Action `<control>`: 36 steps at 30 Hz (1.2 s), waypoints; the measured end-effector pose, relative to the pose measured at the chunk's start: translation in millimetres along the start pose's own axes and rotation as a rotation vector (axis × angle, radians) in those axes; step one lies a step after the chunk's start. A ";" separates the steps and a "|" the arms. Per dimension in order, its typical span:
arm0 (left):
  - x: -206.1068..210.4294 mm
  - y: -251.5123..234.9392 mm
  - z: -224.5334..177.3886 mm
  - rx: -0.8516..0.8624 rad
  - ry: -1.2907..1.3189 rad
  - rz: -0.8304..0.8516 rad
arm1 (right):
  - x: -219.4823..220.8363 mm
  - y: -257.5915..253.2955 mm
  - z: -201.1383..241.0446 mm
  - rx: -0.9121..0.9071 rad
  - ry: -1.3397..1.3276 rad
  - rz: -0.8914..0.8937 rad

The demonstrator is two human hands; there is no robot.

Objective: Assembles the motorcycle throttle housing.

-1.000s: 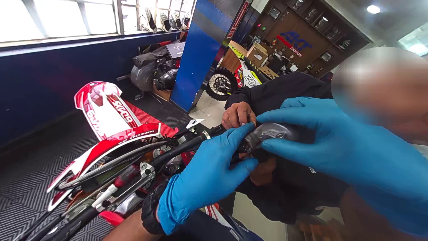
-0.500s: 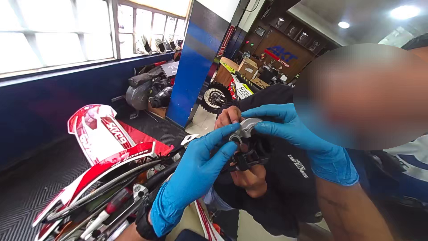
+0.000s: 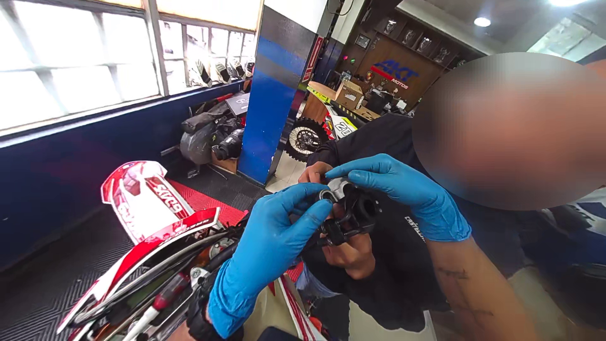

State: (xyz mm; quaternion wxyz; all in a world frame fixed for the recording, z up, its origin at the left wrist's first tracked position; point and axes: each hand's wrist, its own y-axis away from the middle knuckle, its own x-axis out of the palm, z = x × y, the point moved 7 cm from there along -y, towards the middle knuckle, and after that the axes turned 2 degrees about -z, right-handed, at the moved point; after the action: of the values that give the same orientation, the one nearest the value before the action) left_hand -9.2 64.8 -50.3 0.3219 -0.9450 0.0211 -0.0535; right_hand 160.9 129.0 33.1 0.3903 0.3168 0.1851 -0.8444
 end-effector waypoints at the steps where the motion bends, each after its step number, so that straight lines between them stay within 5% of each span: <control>1: 0.8 0.3 -0.6 -0.001 0.002 0.003 | 0.9 2.1 -1.7 -0.013 -0.019 0.005; 15: 10.0 -3.5 -24.5 0.107 -0.118 0.050 | 16.5 37.0 -11.0 -0.369 -0.316 -0.088; 29: 10.3 26.6 -11.8 0.155 -0.150 0.147 | 29.3 41.0 -12.6 -0.364 -0.223 -0.067; 32: 17.7 41.1 -12.1 0.211 -0.396 0.060 | 33.2 36.7 -14.8 -0.370 -0.260 -0.043; 36: 21.8 42.2 -12.4 0.207 -0.319 -0.054 | 38.6 32.4 -5.0 -0.314 -0.316 -0.126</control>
State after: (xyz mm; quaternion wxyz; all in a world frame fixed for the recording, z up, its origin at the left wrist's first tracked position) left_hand 10.8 22.3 -64.4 0.4151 -0.9036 -0.0610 0.0866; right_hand 168.9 90.6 1.1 0.4053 0.1038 0.2700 -0.8672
